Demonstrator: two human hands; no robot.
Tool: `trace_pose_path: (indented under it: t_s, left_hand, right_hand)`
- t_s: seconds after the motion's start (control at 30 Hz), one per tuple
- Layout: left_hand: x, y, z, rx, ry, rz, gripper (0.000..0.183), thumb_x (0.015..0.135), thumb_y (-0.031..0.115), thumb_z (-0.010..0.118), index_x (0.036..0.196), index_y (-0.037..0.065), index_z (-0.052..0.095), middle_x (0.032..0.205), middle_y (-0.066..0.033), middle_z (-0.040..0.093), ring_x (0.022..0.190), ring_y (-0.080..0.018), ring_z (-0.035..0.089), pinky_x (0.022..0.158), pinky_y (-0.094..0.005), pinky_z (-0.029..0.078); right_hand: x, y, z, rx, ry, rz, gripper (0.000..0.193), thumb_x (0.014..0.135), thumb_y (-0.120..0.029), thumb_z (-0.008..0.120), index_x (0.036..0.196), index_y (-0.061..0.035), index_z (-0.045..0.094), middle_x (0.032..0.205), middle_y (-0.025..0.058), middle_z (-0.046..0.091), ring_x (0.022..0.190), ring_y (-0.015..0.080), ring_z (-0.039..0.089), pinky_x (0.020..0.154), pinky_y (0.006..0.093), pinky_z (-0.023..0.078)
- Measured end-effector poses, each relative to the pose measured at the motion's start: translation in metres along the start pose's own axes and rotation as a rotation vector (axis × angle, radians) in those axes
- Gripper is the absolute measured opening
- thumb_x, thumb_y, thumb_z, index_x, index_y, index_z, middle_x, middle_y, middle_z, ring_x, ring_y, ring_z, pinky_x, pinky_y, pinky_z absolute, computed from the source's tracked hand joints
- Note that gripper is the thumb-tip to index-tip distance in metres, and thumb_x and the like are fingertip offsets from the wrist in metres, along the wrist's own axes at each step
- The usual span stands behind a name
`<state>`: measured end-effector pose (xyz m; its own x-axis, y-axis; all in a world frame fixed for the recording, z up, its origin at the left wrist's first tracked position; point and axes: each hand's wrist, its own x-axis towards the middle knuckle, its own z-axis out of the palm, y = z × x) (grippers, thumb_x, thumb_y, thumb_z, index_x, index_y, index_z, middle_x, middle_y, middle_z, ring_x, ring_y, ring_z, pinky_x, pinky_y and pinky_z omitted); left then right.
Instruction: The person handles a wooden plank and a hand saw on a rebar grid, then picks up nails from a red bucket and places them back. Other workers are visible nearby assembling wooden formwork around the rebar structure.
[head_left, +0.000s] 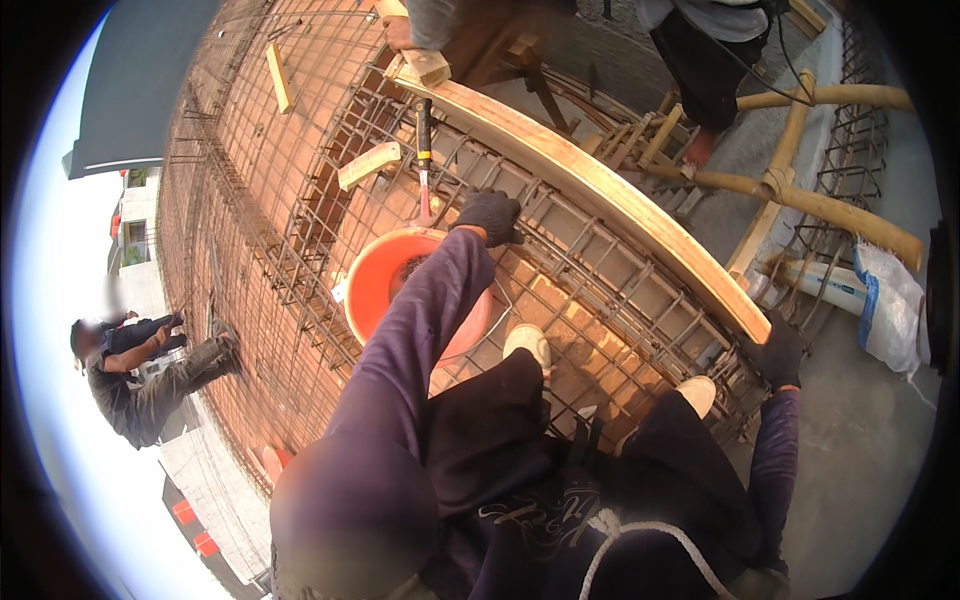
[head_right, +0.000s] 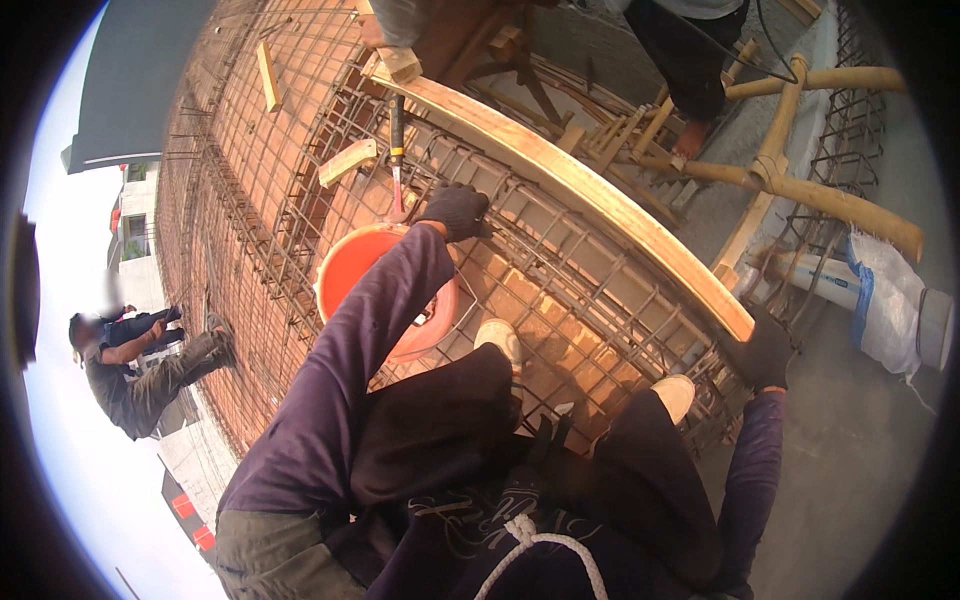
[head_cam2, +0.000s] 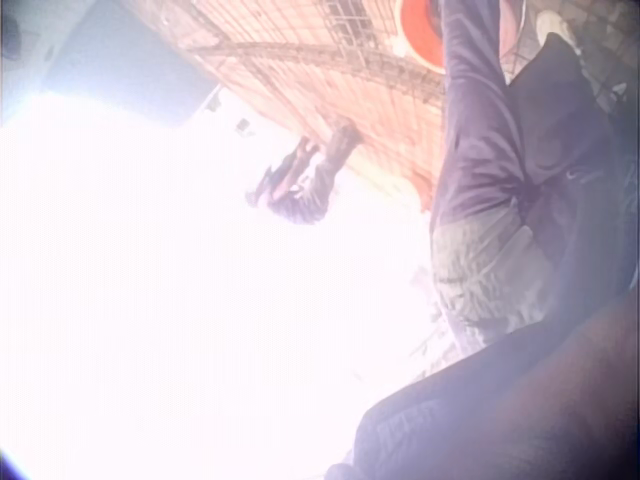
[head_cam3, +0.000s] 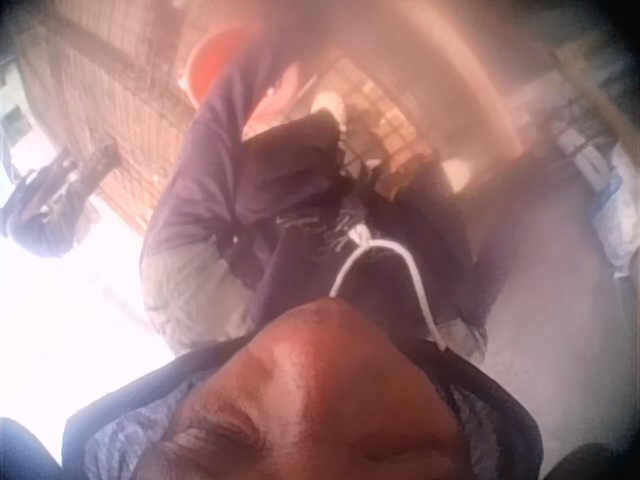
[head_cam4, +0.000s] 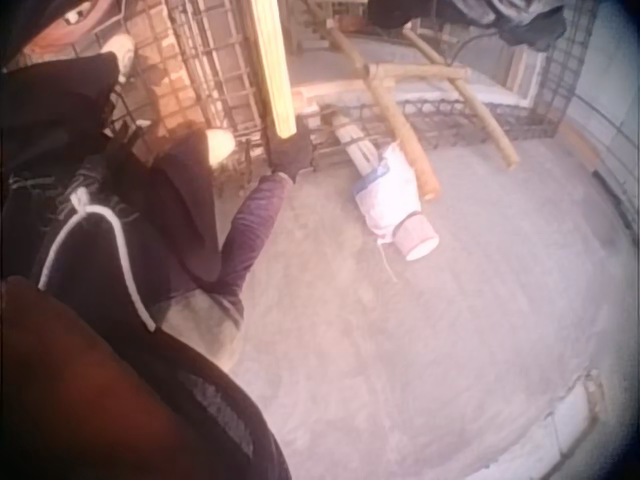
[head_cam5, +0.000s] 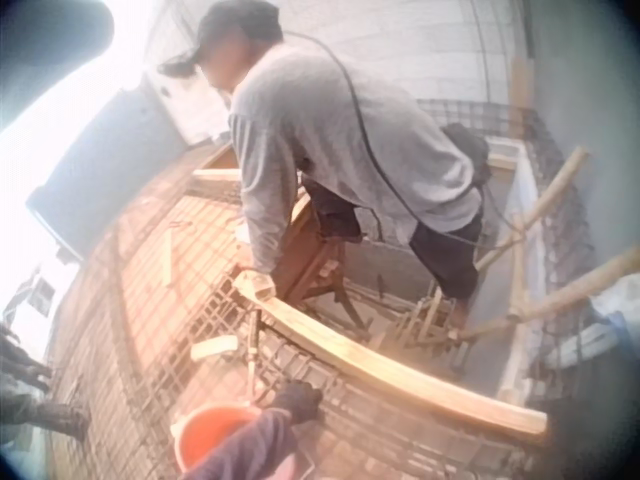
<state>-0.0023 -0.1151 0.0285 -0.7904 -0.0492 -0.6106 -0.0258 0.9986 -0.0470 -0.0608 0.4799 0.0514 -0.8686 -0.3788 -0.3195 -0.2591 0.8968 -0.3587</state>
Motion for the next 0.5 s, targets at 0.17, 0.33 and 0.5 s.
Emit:
trace_pose_path:
  t_s: [0.17, 0.33, 0.5]
  left_hand:
    - [0.0045, -0.0003, 0.0019, 0.013, -0.071, -0.038, 0.053, 0.083, 0.061, 0.083, 0.119, 0.023, 0.079, 0.128, -0.0104, 0.074, 0.129, -0.0332, 0.066, 0.11, -0.0535, 0.044]
    - [0.0024, -0.0037, 0.0034, -0.009, -0.011, 0.016, 0.053, 0.083, 0.06, 0.083, 0.115, 0.017, 0.079, 0.118, -0.0148, 0.075, 0.121, -0.038, 0.069, 0.107, -0.0543, 0.047]
    - [0.0019, -0.0031, 0.0027, -0.01, -0.001, 0.015, 0.052, 0.083, 0.06, 0.083, 0.112, 0.017, 0.079, 0.117, -0.0151, 0.075, 0.12, -0.0382, 0.069, 0.107, -0.0543, 0.047]
  right_hand:
    - [0.0002, 0.0013, 0.0012, -0.024, -0.011, 0.025, 0.071, 0.082, -0.051, 0.087, 0.135, -0.0094, 0.069, 0.115, 0.0206, 0.078, 0.107, 0.0405, 0.076, 0.094, 0.0507, 0.058]
    - [0.0004, 0.0026, 0.0026, -0.027, 0.003, 0.012, 0.07, 0.081, -0.052, 0.087, 0.135, -0.0099, 0.07, 0.116, 0.0203, 0.078, 0.107, 0.0396, 0.076, 0.093, 0.0502, 0.059]
    - [0.0002, 0.0014, 0.0013, -0.034, -0.027, 0.06, 0.07, 0.08, -0.051, 0.087, 0.135, -0.0101, 0.071, 0.115, 0.0202, 0.079, 0.107, 0.0393, 0.076, 0.093, 0.0501, 0.059]
